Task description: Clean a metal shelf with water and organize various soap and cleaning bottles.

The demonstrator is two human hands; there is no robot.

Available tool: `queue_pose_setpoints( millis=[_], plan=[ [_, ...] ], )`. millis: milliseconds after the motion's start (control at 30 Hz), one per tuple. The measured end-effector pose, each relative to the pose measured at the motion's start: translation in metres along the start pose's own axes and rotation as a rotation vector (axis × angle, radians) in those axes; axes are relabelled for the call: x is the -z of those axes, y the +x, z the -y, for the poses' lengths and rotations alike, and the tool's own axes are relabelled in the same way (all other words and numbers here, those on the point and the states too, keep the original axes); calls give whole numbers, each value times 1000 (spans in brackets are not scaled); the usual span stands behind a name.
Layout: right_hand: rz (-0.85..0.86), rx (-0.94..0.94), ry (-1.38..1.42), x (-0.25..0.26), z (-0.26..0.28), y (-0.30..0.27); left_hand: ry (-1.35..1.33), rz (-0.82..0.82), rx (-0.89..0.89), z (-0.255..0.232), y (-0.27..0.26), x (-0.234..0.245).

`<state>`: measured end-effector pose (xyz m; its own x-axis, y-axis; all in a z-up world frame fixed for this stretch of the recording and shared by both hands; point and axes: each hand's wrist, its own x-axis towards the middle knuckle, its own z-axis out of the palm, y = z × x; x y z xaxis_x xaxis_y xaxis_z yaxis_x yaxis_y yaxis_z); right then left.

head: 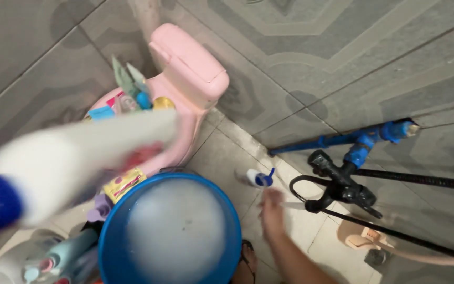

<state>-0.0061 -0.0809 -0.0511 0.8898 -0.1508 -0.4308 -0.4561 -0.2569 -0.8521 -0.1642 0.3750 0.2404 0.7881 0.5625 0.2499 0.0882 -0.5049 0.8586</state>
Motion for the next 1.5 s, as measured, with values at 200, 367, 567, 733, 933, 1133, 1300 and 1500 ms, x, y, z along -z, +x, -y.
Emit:
queue_pose_setpoints(
  millis=[200, 367, 567, 733, 933, 1133, 1300, 1500],
  plan=[
    [42, -137, 244, 7, 20, -43, -177, 150, -118, -60, -14, -113],
    [-241, 396, 56, 28, -6, 13, -116, 348, 64, -91, -17, -230],
    [-34, -123, 369, 44, 31, -19, -55, 562, 206, -118, -70, -274],
    [220, -335, 839, 76, 17, 1, -8, 701, 212, -96, -106, -318],
    [599, -198, 487, 109, 106, 6, -245, 999, 677, 27, -144, -441],
    [537, 222, -360, 106, 120, -8, -608, 911, 842, 46, -143, -502],
    [189, 244, -168, 111, 55, 44, -129, 791, 475, -1, -119, -465],
    [201, 467, -399, 92, 50, 93, 30, 813, 58, 11, -132, -465]
  ],
)
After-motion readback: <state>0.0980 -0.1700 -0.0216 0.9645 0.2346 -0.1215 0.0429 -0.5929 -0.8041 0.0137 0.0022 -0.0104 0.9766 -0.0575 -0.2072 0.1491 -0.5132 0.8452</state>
